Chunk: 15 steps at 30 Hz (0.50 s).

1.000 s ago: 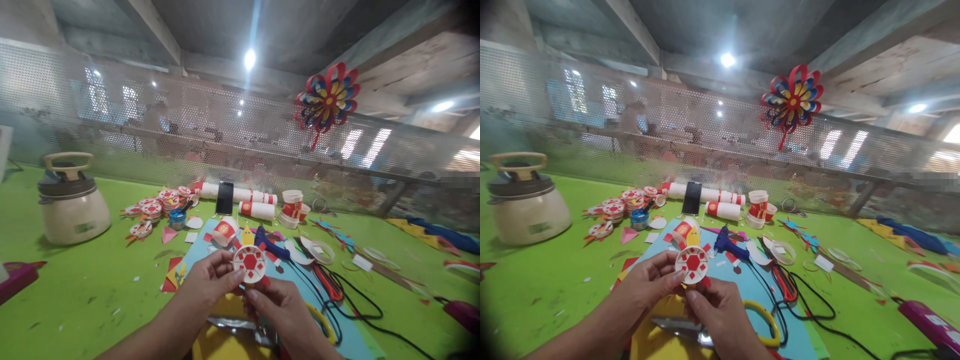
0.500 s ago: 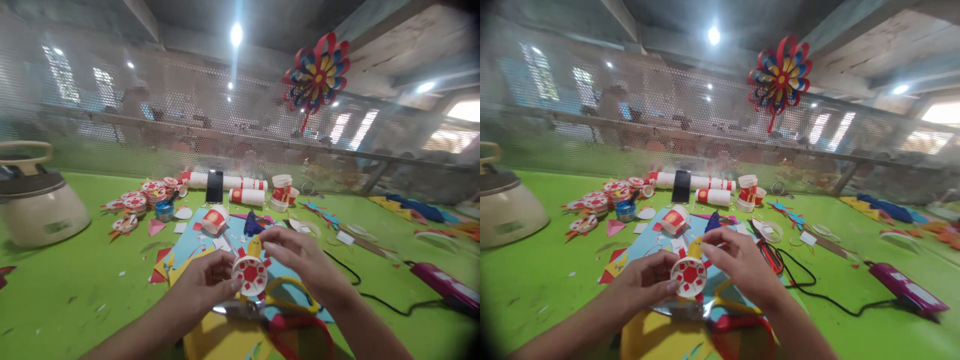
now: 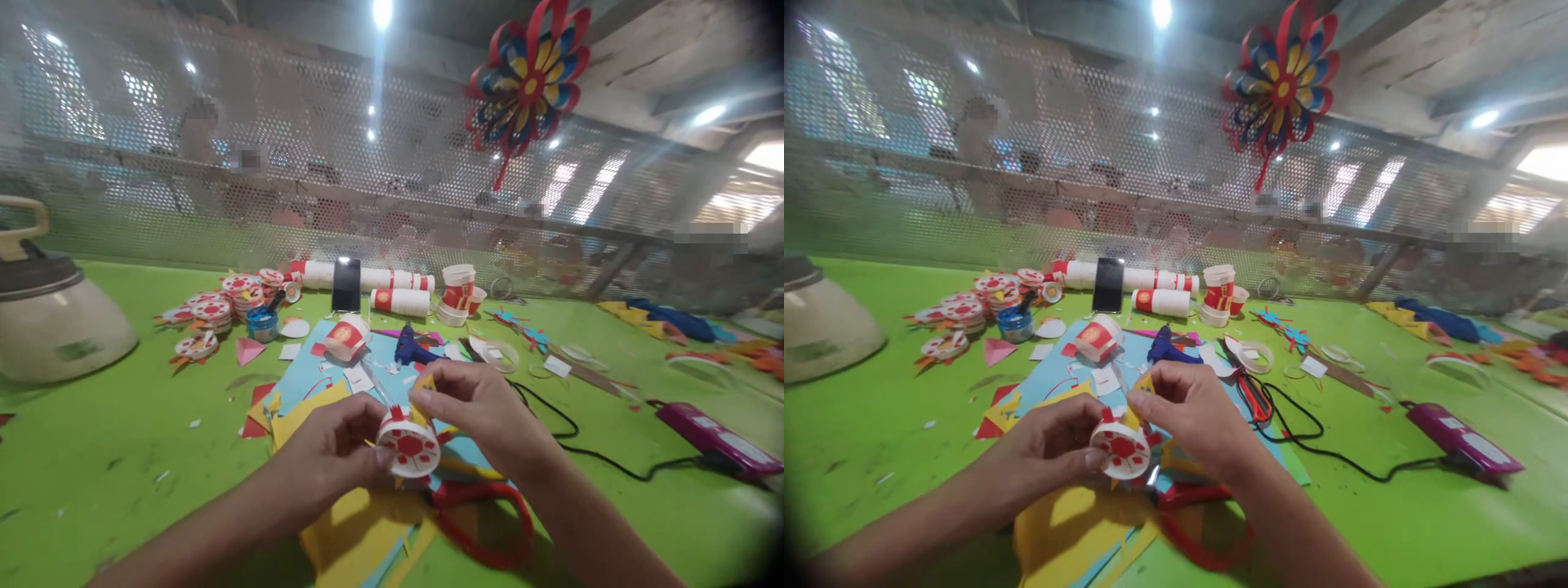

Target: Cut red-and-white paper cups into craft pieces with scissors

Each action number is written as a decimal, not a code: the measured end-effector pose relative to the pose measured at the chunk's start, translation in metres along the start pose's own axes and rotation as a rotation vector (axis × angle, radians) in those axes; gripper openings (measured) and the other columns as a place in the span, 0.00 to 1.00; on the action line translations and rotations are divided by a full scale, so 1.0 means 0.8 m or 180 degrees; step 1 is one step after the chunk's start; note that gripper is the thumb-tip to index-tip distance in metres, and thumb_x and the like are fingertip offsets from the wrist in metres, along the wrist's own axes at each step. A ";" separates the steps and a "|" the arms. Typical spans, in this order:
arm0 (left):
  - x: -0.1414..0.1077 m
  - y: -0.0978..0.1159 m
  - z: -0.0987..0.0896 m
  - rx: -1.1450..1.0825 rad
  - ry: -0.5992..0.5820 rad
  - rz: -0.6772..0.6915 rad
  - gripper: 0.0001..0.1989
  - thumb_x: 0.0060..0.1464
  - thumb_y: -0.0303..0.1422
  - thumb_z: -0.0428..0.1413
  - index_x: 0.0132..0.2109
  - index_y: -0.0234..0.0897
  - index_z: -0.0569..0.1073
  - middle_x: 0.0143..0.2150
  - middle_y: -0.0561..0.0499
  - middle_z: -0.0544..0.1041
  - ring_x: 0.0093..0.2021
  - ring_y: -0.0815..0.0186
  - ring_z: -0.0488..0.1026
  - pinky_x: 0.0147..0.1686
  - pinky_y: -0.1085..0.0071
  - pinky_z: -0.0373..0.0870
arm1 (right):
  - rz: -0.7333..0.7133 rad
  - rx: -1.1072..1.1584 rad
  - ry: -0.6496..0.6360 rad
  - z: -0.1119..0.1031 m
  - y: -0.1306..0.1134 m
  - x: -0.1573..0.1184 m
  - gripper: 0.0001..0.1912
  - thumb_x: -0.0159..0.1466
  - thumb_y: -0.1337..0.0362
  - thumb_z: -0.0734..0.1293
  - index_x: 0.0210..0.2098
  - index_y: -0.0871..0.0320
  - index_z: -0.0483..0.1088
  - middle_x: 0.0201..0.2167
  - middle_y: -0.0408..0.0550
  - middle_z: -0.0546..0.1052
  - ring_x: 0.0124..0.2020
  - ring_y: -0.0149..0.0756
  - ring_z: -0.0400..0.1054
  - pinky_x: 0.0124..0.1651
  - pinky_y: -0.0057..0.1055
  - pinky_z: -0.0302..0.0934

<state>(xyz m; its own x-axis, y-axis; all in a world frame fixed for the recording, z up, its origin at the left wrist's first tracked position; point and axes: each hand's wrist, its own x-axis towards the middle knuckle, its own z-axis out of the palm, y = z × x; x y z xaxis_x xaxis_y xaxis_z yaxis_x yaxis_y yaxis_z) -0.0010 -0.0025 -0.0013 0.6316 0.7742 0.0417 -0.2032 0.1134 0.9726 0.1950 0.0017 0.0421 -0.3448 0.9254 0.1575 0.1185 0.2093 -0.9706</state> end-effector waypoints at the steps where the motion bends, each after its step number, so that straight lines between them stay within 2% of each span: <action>1: 0.001 0.001 0.001 -0.0007 0.0034 -0.0004 0.09 0.51 0.34 0.60 0.36 0.34 0.69 0.35 0.48 0.75 0.35 0.64 0.72 0.37 0.67 0.69 | -0.0013 -0.0002 0.0005 0.002 0.000 0.000 0.08 0.58 0.62 0.68 0.26 0.60 0.71 0.22 0.41 0.70 0.24 0.27 0.61 0.28 0.26 0.57; 5: 0.002 0.005 0.005 -0.0005 0.0133 -0.0058 0.12 0.50 0.37 0.61 0.34 0.35 0.68 0.32 0.49 0.74 0.31 0.66 0.72 0.33 0.69 0.68 | -0.0022 -0.0137 0.0174 0.009 -0.001 -0.002 0.05 0.57 0.63 0.68 0.32 0.59 0.71 0.20 0.36 0.62 0.21 0.25 0.56 0.23 0.24 0.55; 7: 0.003 0.006 0.006 0.0020 0.0180 -0.0070 0.13 0.49 0.38 0.61 0.34 0.34 0.68 0.31 0.49 0.74 0.29 0.67 0.71 0.31 0.70 0.67 | -0.0104 -0.0317 0.0314 0.013 -0.001 -0.003 0.08 0.57 0.65 0.68 0.38 0.58 0.71 0.19 0.35 0.58 0.20 0.25 0.53 0.22 0.24 0.52; 11: 0.002 0.005 0.006 -0.0059 0.0260 -0.0099 0.15 0.47 0.39 0.62 0.33 0.34 0.67 0.29 0.51 0.74 0.29 0.69 0.70 0.30 0.74 0.64 | -0.0375 -0.0710 0.0540 0.021 0.002 -0.004 0.16 0.58 0.69 0.65 0.46 0.56 0.69 0.23 0.37 0.62 0.23 0.28 0.55 0.26 0.27 0.54; 15: 0.002 0.003 0.006 -0.0150 0.0265 -0.0171 0.15 0.46 0.39 0.63 0.33 0.34 0.67 0.29 0.51 0.74 0.29 0.67 0.71 0.31 0.73 0.64 | -0.0465 -0.0999 0.0632 0.023 0.001 -0.004 0.11 0.58 0.68 0.64 0.40 0.57 0.73 0.23 0.39 0.66 0.22 0.27 0.56 0.25 0.26 0.55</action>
<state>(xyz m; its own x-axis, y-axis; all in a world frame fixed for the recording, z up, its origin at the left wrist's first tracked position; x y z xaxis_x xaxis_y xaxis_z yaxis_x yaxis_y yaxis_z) 0.0027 -0.0039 0.0023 0.5785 0.8150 -0.0314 -0.2067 0.1837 0.9610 0.1790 -0.0073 0.0371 -0.1962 0.9153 0.3516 0.3710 0.4012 -0.8375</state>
